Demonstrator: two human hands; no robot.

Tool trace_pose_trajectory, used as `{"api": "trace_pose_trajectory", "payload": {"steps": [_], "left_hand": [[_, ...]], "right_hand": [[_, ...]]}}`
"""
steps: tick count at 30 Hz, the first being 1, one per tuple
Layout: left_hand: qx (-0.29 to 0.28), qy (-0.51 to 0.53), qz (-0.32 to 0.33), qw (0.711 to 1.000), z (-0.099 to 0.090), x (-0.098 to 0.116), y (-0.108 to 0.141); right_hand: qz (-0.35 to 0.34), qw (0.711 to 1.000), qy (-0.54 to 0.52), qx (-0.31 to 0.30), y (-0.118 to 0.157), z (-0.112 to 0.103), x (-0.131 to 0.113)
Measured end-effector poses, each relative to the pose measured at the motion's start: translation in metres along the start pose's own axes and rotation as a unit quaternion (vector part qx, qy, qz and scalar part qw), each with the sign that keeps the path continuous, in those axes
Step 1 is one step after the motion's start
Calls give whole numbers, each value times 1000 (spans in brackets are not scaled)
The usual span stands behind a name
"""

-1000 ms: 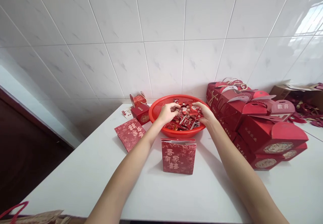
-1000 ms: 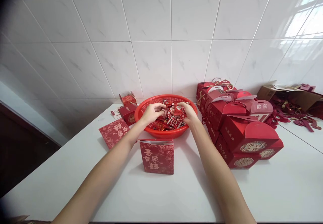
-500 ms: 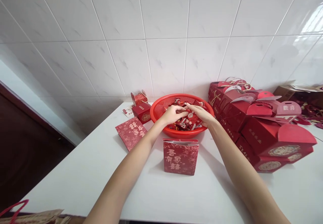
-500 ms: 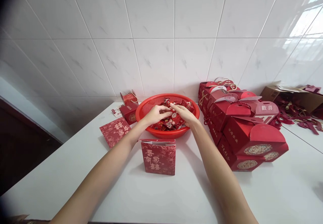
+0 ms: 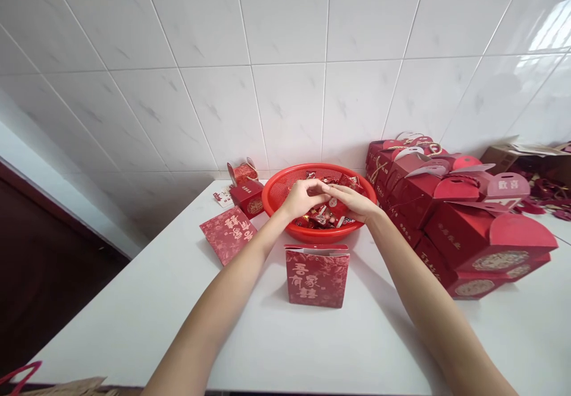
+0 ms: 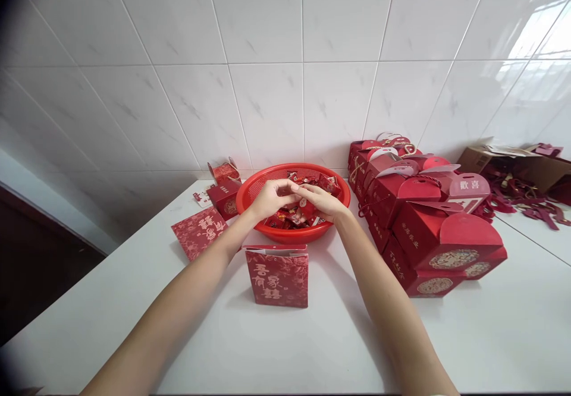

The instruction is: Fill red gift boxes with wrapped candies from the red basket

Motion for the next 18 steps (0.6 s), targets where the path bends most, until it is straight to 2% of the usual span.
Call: {"api": "trace_pose_trajectory", "payload": {"steps": [2, 6, 8, 10, 13, 18], "left_hand": [[48, -12, 11, 999, -9, -2, -2], [81, -38, -16, 996, -20, -13, -6], [87, -91, -53, 991, -25, -22, -7], [58, -165, -109, 979, -27, -35, -7], [-31, -250, -179, 951, -27, -54, -6], [-137, -317, -223, 912, -24, -72, -3]], "right_hand": [[-13, 1000, -18, 3, 0, -2, -2], [-7, 1000, -18, 2, -1, -4, 0], [-11, 999, -24, 25, -2, -8, 0], [-26, 997, -35, 67, -4, -15, -1], [-53, 990, -50, 120, -4, -24, -3], [-59, 989, -45, 128, -4, -25, -4]]}}
Point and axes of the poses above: each hand's wrist, its own y-axis away from the middle knuckle, its own z-axis out of the palm, x = y × z, the point moved 7 cm from there along -y, towards the middle knuckle, and after that the axes turned 4 degrees about x, right-handed, at the moved point
